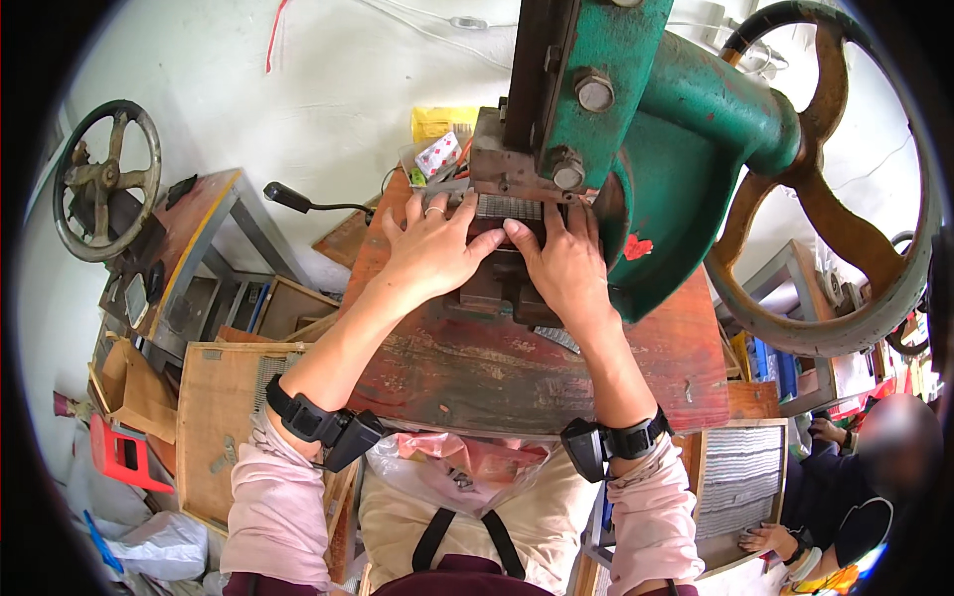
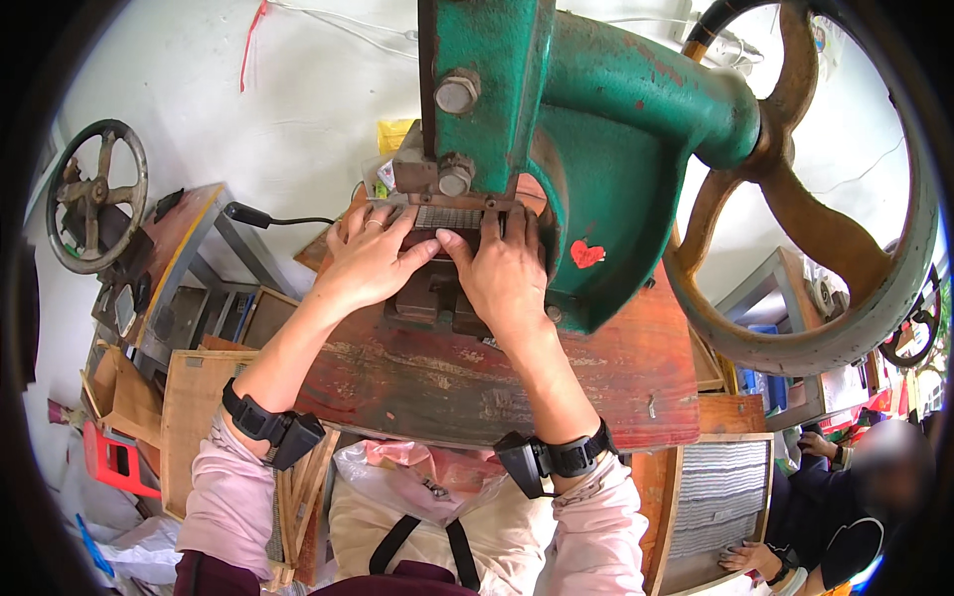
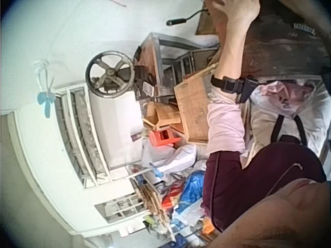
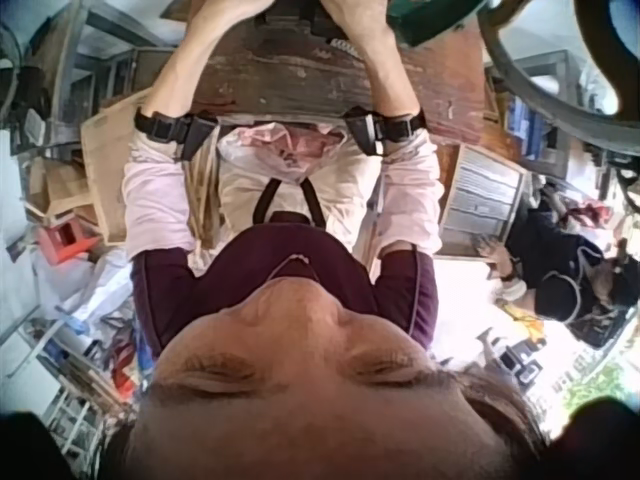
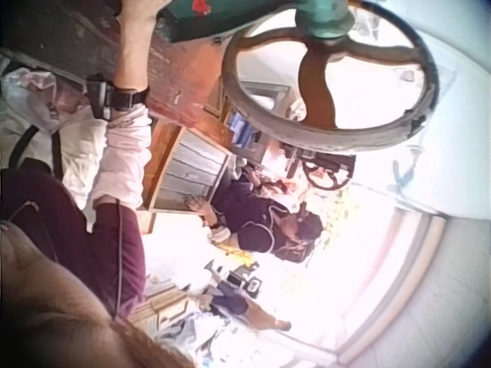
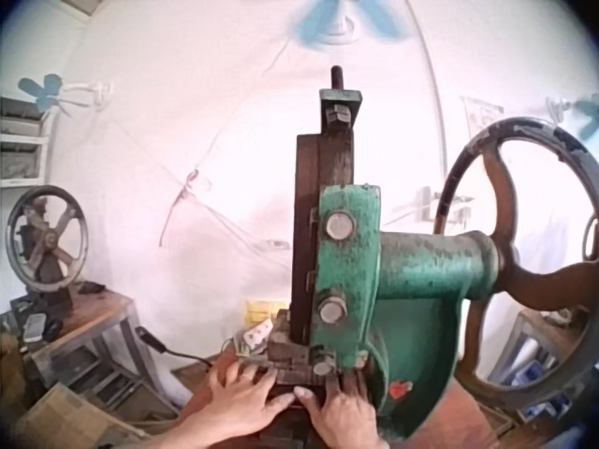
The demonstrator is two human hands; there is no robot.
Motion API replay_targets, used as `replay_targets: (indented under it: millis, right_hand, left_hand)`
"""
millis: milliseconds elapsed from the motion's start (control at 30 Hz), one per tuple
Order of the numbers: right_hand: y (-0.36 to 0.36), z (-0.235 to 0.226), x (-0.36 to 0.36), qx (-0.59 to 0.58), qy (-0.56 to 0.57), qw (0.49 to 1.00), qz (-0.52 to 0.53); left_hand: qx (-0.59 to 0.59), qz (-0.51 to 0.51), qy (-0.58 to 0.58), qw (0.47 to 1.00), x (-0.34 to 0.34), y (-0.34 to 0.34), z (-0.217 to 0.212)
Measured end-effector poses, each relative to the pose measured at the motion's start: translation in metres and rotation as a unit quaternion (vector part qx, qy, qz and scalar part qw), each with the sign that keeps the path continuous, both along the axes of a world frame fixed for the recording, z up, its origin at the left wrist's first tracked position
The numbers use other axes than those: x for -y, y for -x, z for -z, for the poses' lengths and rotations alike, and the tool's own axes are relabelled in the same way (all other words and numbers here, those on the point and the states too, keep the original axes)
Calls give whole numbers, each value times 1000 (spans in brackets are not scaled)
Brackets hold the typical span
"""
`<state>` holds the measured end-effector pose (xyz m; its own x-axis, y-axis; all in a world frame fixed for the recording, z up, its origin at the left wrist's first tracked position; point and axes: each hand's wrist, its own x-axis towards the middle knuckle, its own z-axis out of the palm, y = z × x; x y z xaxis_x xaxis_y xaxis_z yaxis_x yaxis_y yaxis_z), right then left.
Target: Operating a manual punch press to process and shape metal staple strips.
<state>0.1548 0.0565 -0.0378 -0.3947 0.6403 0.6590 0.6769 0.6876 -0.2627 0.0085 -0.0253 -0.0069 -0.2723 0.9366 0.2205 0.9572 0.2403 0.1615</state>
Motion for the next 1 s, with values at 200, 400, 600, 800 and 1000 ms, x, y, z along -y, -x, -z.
replay_targets:
  millis: [200, 400, 600, 800, 1000]
  right_hand:
    - [1, -2, -3, -3, -16, 1000, 1]
    - [-2, -2, -4, -23, 29, 999, -30]
    - [-4, 0, -7, -41, 42, 997, -39]
    - [-7, -6, -12, -31, 76, 993, -82]
    - [-52, -30, 26, -24, 39, 993, -110]
  left_hand:
    - [-8, 0, 41, 999, -1, 3, -8]
    - [18, 5, 48, 999, -2, 9, -12]
    - [23, 7, 49, 999, -2, 10, -10]
    - [20, 10, 28, 999, -2, 11, -8]
    - [63, -69, -159, 983, 0, 1, 22]
